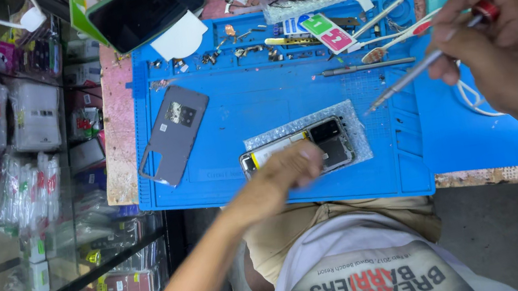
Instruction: The person disassembles a mobile phone by removing the back cover and using a screwdriver to remove internal screws.
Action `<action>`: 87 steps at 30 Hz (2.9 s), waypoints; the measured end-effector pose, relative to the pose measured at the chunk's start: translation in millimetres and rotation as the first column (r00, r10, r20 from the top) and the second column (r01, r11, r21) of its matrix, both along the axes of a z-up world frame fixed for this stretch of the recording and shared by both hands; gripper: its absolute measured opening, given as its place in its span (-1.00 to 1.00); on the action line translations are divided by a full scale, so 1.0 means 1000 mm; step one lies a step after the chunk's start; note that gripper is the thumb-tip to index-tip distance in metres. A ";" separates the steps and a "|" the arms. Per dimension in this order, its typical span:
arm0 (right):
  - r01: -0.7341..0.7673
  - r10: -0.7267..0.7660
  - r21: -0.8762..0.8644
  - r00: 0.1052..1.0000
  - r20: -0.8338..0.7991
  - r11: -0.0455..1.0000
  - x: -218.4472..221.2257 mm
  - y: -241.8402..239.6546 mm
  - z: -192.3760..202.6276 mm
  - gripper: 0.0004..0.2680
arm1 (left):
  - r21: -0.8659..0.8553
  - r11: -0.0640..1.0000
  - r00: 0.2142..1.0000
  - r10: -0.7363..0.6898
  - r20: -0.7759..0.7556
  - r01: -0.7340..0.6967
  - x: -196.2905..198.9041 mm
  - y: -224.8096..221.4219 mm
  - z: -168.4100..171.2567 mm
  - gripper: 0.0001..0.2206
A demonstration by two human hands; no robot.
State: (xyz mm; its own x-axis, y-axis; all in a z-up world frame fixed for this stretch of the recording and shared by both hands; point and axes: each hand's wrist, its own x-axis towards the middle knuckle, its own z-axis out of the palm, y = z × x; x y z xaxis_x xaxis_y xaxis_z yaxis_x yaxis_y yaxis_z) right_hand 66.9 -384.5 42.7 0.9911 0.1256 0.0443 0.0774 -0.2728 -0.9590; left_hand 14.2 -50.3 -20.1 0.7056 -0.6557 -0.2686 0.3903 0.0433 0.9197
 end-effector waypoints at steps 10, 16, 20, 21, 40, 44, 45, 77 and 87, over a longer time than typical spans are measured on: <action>-0.110 0.229 -0.512 0.958 0.175 0.852 -0.001 0.057 0.021 -0.82 | 0.368 0.529 0.076 -0.494 0.866 -0.764 0.186 0.000 -0.026 -0.81; -0.130 0.228 -0.481 0.962 0.153 0.867 -0.002 0.055 0.024 -0.81 | 0.313 0.727 0.275 -0.175 0.945 -0.611 0.108 -0.012 0.017 -0.87; -0.207 0.324 -0.418 0.917 0.231 0.885 -0.007 0.053 0.017 -0.80 | 0.269 0.947 0.749 -0.049 0.661 -0.175 0.056 -0.022 0.019 -0.79; -0.212 0.328 -0.418 0.917 0.227 0.883 -0.008 0.052 0.016 -0.80 | 0.222 0.969 0.818 -0.044 0.573 -0.104 0.048 -0.027 0.016 -0.77; -0.167 0.250 -0.348 0.945 0.211 0.923 -0.007 0.033 0.016 -0.82 | 0.426 0.774 0.784 0.142 0.604 -0.468 0.133 0.013 -0.023 -0.81; -0.118 0.227 -0.604 0.968 0.108 0.788 -0.020 0.060 0.016 -0.76 | 0.319 0.575 0.221 -0.235 0.946 -0.753 0.152 0.013 -0.013 -0.62; -0.118 0.250 -0.598 0.958 0.142 0.793 -0.017 0.062 0.014 -0.76 | 0.322 0.592 0.233 -0.224 0.946 -0.739 0.148 0.010 -0.009 -0.62; -0.080 0.199 -0.546 0.966 0.162 0.834 -0.028 0.055 -0.008 -0.74 | 0.313 0.602 0.272 -0.162 0.949 -0.735 0.136 0.018 -0.014 -0.91; -0.160 0.286 -0.476 0.936 0.204 0.865 -0.024 0.058 -0.001 -0.77 | 0.483 0.799 0.427 -0.319 0.846 -0.359 0.032 -0.007 0.026 -0.53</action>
State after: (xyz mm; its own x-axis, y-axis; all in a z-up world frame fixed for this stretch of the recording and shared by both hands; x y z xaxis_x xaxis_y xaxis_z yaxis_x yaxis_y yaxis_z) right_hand 42.8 -326.3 41.8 0.8940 0.4102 0.1801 0.4157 -0.6098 -0.6748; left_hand 46.3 -57.6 6.0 0.7601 -0.6116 0.2197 -0.6117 -0.5592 0.5596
